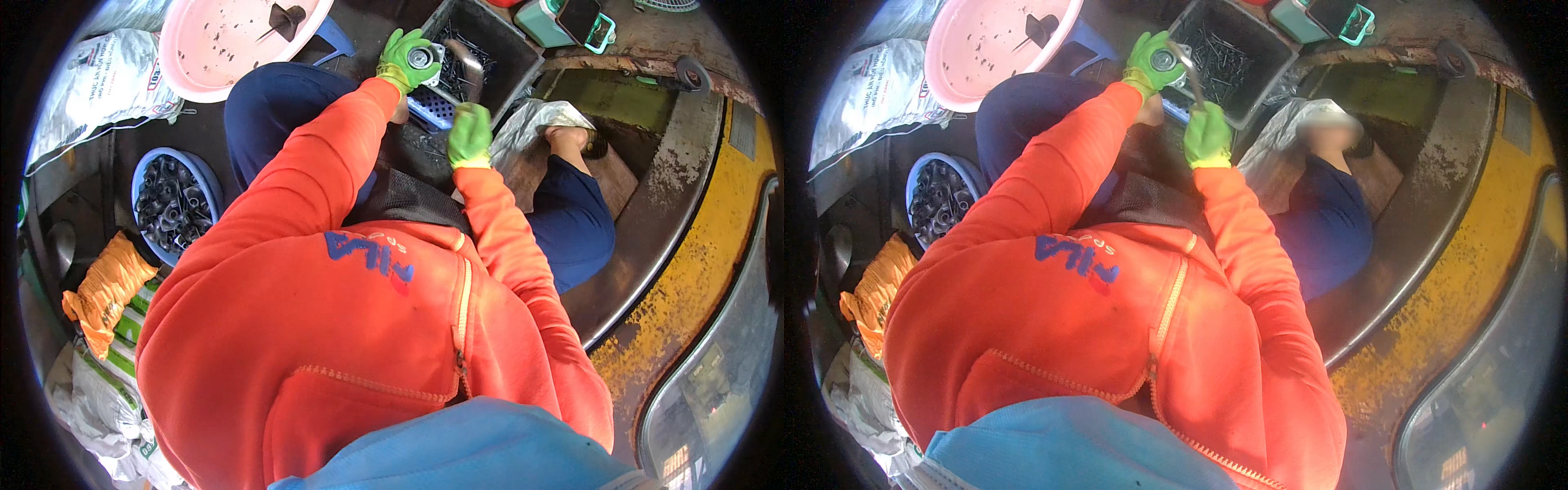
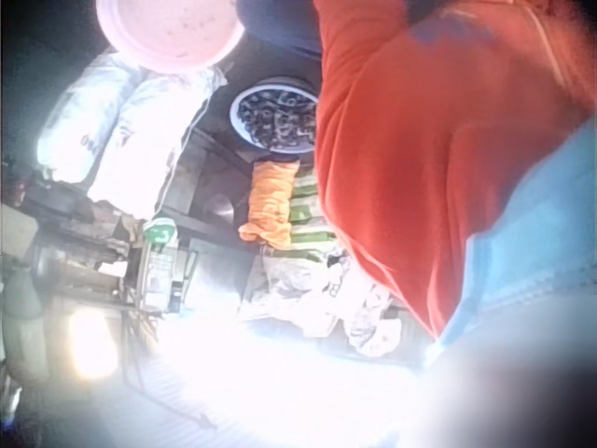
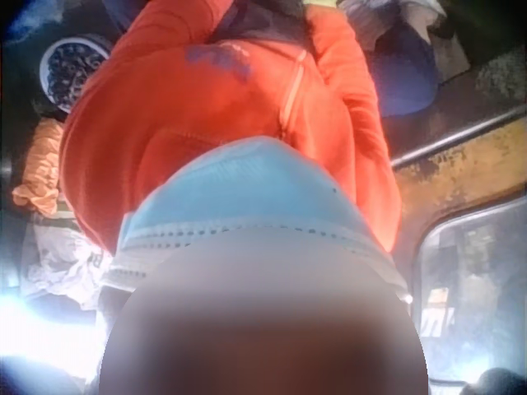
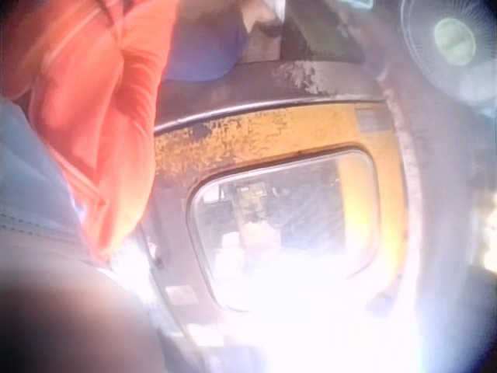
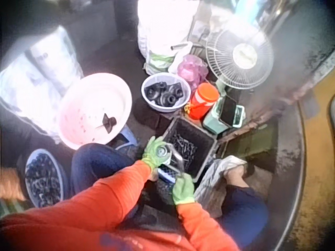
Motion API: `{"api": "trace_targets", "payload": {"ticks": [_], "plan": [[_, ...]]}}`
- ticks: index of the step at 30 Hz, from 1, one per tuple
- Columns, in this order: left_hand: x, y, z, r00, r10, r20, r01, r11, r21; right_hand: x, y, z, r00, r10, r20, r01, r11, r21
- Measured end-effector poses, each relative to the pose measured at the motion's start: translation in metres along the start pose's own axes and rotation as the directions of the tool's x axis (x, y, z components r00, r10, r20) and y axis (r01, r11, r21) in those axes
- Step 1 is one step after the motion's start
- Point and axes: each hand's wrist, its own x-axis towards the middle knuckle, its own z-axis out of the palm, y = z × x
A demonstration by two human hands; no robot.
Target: The person puts on green gloves and cleans small metal parts using a metal rod. They pick up parts from a pink basin, scrub them, and place them into a white bowl. The person works methodically, handling each part individually.
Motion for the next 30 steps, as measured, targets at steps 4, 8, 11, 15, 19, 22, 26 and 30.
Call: {"api": "trace_targets", "payload": {"ticks": [4,8,11,15,19,22,26,30], "plan": [[-0.001,0.006,-0.003,0.999,-0.047,0.020,0.048,0.998,-0.040,0.001,-0.001,0.002,0.952,0.237,0.196,-0.131,0.890,-0.436],[-0.001,0.009,-0.005,0.999,-0.037,-0.018,0.037,0.999,-0.019,0.001,0.002,0.000,0.994,-0.025,0.106,0.051,0.967,-0.251],[-0.002,0.007,-0.002,0.996,-0.089,-0.013,0.089,0.996,-0.028,0.004,0.007,0.003,0.905,0.324,0.275,-0.069,0.750,-0.657],[-0.001,0.000,0.001,0.999,0.002,0.040,-0.001,0.999,-0.044,0.000,0.010,0.004,0.988,-0.015,0.154,0.064,0.946,-0.318],[-0.003,-0.001,0.005,0.999,-0.042,-0.029,0.041,0.998,-0.038,-0.001,0.009,0.000,0.975,0.167,0.146,-0.085,0.891,-0.446],[-0.005,0.001,0.003,0.996,-0.087,-0.012,0.087,0.996,-0.010,-0.002,0.005,-0.003,0.929,0.273,0.248,-0.111,0.848,-0.519],[-0.003,0.006,0.000,0.997,-0.067,0.026,0.068,0.997,-0.045,-0.003,0.001,-0.005,0.997,0.032,0.070,-0.017,0.979,-0.203],[-0.002,0.007,-0.001,0.998,-0.055,-0.016,0.054,0.998,-0.021,-0.001,0.000,-0.007,0.939,0.272,0.211,-0.104,0.808,-0.580]]}}
